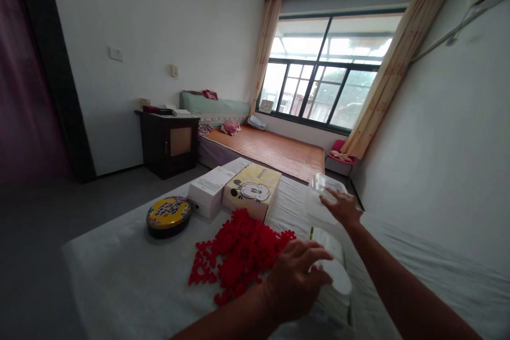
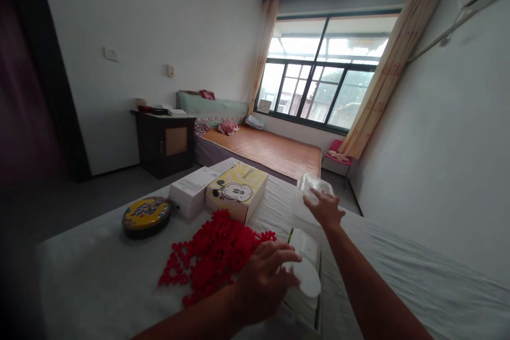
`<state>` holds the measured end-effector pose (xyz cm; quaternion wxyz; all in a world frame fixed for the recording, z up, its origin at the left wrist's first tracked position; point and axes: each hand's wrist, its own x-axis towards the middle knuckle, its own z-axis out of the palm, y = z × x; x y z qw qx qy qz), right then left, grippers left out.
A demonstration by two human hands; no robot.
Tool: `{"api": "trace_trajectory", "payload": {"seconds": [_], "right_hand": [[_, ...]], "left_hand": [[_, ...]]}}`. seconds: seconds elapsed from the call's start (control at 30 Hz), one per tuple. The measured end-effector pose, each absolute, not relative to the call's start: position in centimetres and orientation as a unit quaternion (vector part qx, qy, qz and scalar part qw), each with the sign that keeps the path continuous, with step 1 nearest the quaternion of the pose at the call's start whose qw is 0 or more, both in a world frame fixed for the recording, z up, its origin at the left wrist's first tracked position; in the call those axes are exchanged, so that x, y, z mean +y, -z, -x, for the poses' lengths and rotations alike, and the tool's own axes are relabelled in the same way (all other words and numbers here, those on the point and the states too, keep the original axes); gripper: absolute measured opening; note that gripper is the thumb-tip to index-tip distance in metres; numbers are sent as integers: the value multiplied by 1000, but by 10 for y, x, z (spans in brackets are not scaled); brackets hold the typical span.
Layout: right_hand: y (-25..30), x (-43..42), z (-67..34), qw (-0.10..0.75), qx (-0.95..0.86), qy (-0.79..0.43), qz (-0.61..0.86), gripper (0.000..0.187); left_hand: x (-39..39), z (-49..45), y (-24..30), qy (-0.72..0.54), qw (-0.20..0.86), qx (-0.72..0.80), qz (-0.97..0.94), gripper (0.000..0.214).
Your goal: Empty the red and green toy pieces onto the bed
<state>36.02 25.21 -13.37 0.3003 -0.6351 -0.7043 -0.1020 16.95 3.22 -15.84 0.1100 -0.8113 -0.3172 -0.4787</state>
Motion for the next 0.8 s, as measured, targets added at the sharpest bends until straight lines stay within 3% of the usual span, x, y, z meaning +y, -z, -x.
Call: {"api": "trace_trajectory", "payload": {"seconds": [0.07, 0.17, 0.3, 0.5, 0.63, 0.8], "right_hand": [[146, 253, -350, 246, -729, 63, 636, 59], [149, 250, -348, 239, -760, 6, 604, 66], [106, 242, -345, 280, -786, -36, 550, 67], [46, 160, -340, 366, -827, -115, 410, 51], [84, 84, -361, 383, -790, -174, 445, 48], [147, 38, -374, 386, -750, -166, 512, 59]], "left_hand": [[31, -169, 158, 476, 111, -320, 812, 29], [33, -167, 160, 477, 97, -327, 810, 27], [38, -164, 162, 484, 61, -351, 800, 27], [46, -159, 160, 453, -2, -422, 785, 32], [46, -158, 159, 398, -21, -458, 795, 30], [41, -161, 156, 352, -26, -484, 801, 33]]}}
